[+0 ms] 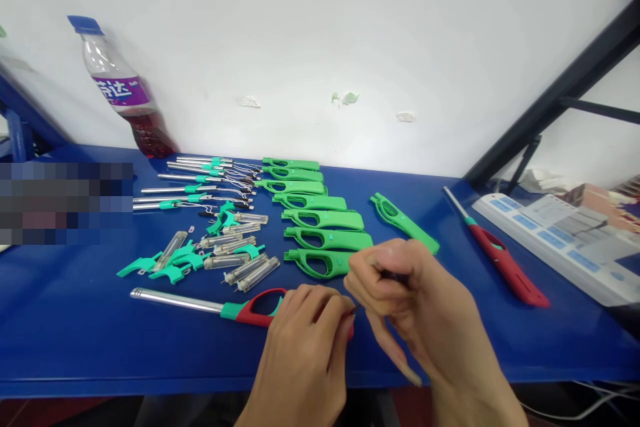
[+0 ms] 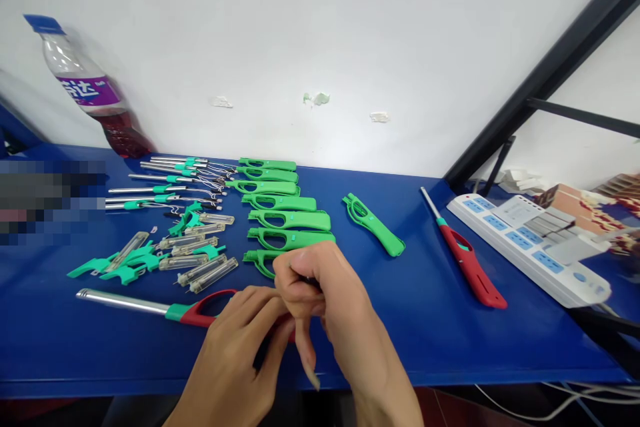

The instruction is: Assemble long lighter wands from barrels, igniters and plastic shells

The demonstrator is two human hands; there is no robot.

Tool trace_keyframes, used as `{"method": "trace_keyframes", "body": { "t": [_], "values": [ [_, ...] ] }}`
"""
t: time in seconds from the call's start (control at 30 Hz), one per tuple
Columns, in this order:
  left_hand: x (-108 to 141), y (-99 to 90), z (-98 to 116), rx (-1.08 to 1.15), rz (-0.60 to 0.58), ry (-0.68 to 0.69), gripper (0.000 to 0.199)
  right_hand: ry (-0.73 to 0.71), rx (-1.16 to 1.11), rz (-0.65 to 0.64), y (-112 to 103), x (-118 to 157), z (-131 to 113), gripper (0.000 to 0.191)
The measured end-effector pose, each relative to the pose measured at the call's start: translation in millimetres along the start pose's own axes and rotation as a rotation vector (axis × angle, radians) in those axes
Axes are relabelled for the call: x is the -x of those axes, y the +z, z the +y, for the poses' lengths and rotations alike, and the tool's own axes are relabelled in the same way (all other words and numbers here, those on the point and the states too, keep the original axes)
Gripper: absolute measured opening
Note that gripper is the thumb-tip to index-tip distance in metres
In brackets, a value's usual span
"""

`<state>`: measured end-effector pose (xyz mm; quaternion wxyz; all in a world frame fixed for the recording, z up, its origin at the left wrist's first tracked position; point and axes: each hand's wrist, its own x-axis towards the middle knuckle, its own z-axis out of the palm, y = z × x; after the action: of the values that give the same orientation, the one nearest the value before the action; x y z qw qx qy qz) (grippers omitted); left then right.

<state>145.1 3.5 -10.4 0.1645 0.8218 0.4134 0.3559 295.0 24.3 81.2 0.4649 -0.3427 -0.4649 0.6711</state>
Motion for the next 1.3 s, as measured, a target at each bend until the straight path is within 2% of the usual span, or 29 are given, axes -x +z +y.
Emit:
{"method": "trace_keyframes", "body": {
  "t": [0.17,0.3,0.5,0.6,0.73,0.9,1.03,1.13,1.2,1.3],
  "values": [
    [-2.0,0.1,-0.5,-0.014,0.048,0.04,0.023,-0.021,-0.092,-0.178,-11.4,-4.8,6.3,0.05],
    [-4.4,-1.7,0.6,-0.019,0.098,0.067,0.024,-0.013,-0.103,-0.2,-12.9,-4.2,5.7,0.051],
    [-1.5,-10.0,4.7,0.026,-0.012,0.015,0.026,0.003,-0.075,-0.193,-11.2,-2.8,5.9,0.05],
    [-0.4,-12.0,3.8,0.04,-0.046,0.006,0.025,-0.009,-0.07,-0.132,-10.2,-4.0,5.0,0.047],
    [-0.2,-7.9,-0.9,0.074,-0.004,0.02,0.018,0.01,0.076,-0.015,-6.6,-0.2,-0.1,0.045],
    [-0.8,-3.4,-3.8,0.076,0.086,0.066,0.019,-0.146,0.427,0.041,-3.8,9.0,-11.8,0.044],
    [-2.0,-5.0,-2.8,0.045,0.113,0.078,0.019,-0.247,0.626,0.079,-2.4,11.1,-17.4,0.029],
    [-3.0,-7.0,-1.1,0.042,0.112,0.074,0.022,-0.31,0.729,0.194,1.1,9.5,-15.6,0.016],
    [-3.6,-8.0,0.1,0.056,0.097,0.067,0.021,-0.325,0.764,0.26,3.9,9.1,-13.9,0.013],
    [-4.3,-8.9,0.8,0.052,0.088,0.064,0.022,-0.297,0.776,0.241,5.7,12.0,-14.4,0.016]
  ]
}}
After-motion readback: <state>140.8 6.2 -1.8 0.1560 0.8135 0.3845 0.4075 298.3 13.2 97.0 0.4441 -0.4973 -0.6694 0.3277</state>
